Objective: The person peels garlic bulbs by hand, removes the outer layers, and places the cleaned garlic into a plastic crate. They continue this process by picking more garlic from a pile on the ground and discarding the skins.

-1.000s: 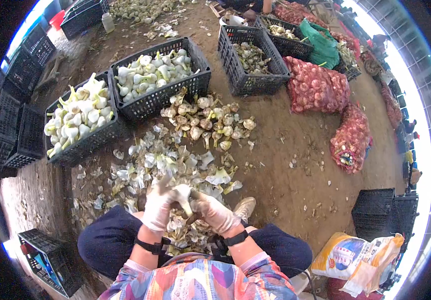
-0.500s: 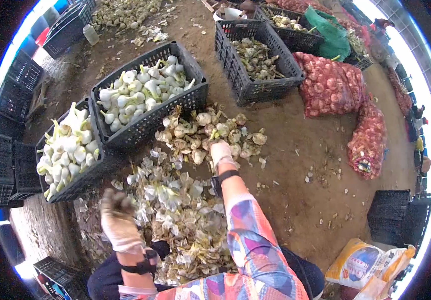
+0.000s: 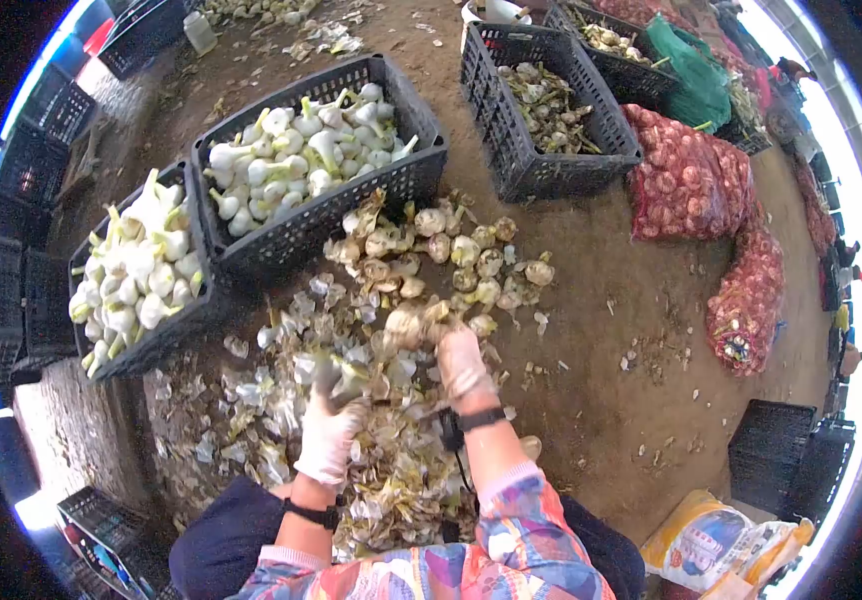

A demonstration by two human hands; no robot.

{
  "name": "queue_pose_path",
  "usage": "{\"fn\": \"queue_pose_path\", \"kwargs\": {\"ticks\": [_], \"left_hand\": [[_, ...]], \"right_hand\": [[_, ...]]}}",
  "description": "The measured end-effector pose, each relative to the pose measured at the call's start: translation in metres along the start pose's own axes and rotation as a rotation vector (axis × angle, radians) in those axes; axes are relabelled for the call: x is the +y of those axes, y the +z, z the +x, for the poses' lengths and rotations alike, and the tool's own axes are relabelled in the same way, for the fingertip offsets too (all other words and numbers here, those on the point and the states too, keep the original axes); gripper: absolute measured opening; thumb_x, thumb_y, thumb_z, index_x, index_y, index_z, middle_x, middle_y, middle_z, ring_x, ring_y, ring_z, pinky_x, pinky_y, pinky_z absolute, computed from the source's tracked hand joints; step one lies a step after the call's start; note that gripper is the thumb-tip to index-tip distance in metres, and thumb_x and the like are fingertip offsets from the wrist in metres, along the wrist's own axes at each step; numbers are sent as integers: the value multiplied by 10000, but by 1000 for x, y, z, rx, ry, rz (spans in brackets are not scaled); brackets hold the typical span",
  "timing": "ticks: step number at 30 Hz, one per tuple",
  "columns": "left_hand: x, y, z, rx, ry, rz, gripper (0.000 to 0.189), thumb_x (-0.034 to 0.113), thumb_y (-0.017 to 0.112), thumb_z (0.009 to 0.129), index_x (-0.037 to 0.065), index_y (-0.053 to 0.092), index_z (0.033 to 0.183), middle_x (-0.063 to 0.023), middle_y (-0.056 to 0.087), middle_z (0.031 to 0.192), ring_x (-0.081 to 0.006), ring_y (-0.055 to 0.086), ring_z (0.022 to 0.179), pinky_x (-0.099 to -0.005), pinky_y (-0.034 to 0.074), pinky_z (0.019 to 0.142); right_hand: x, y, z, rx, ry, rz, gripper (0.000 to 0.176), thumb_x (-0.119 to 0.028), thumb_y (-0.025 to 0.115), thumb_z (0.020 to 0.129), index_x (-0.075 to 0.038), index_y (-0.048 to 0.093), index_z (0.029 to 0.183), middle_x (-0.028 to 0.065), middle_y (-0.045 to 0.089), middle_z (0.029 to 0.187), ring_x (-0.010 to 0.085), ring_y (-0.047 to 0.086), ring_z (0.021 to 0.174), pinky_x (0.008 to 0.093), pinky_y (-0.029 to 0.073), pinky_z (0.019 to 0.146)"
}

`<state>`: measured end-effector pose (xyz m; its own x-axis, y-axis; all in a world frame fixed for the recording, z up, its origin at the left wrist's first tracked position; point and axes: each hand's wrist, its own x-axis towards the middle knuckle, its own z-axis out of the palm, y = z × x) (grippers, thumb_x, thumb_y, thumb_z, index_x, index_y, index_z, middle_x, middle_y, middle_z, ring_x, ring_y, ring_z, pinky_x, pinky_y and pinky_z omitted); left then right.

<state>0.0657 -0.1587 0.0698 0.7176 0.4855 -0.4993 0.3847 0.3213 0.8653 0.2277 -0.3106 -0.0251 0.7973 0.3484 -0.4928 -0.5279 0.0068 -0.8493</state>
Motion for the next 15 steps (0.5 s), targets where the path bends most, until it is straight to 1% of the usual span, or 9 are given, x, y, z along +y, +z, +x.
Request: {"fn": "queue_pose_path", "kwargs": {"ticks": [1,3,4,7,8,9,11,12,15], "left_hand": [[3,3,-6,-65,23,-62,867,-49,644,814,123,200,1538,-74,579,1222,-133,584,999,-248,493,844],[8,10,-17,-248,94,-289,877,-6,651,797,84,185,1534,-96,459,1373,-160,545,1133,-285,492,905],[18,9,-25,-263,55,-136,916,-36,691,769,91,196,1530,-82,459,1378,-155,555,1115,-289,497,909],[24,1,-47,-259,92,-208,930,-42,741,744,81,236,1515,-72,471,1355,-146,562,1098,-270,498,895],[11,2,-50,-216,243,-144,921,14,811,706,64,312,1478,-86,503,1298,-184,561,1103,-303,485,917],[24,0,-60,-221,261,-146,921,14,811,706,64,312,1478,-86,503,1298,-184,561,1103,-303,485,917],[57,-6,-82,-145,698,473,924,76,863,655,54,373,1438,-107,525,1242,-242,552,1109,-351,464,953],[56,-8,-90,-82,712,554,955,132,915,581,48,424,1397,-128,537,1221,-289,531,1123,-388,439,984],[63,-20,-110,-57,825,655,940,143,930,569,38,450,1371,-120,565,1180,-259,565,1080,-365,472,944]], "right_hand": [[-24,22,-41,-128,19,204,228,-157,626,899,-52,625,1102,37,672,941,126,615,771,278,535,746],[-38,43,-93,-191,94,353,243,-194,658,896,-62,617,1096,9,660,927,109,593,771,254,513,738],[-51,50,-116,-196,110,259,279,-228,681,886,-64,614,1101,-4,651,926,97,584,776,241,494,730],[-65,54,-157,-238,89,204,364,-319,716,870,-66,615,1110,-30,628,944,65,549,812,216,440,732],[-66,57,-166,-203,7,123,384,-340,719,867,-65,610,1112,-24,625,967,64,543,835,221,441,747],[-68,62,-174,-166,-76,45,404,-361,722,864,-65,605,1113,-18,622,991,63,536,859,226,442,763],[-94,77,-200,-183,-89,133,425,-372,734,858,-62,589,1110,0,614,1032,75,529,893,239,445,794],[-96,78,-208,-214,-110,113,433,-361,740,855,-56,582,1117,7,612,1042,80,529,912,248,448,812],[-96,79,-227,-260,-155,79,386,-297,725,876,-46,573,1126,17,615,1057,88,530,946,266,452,850]]}}
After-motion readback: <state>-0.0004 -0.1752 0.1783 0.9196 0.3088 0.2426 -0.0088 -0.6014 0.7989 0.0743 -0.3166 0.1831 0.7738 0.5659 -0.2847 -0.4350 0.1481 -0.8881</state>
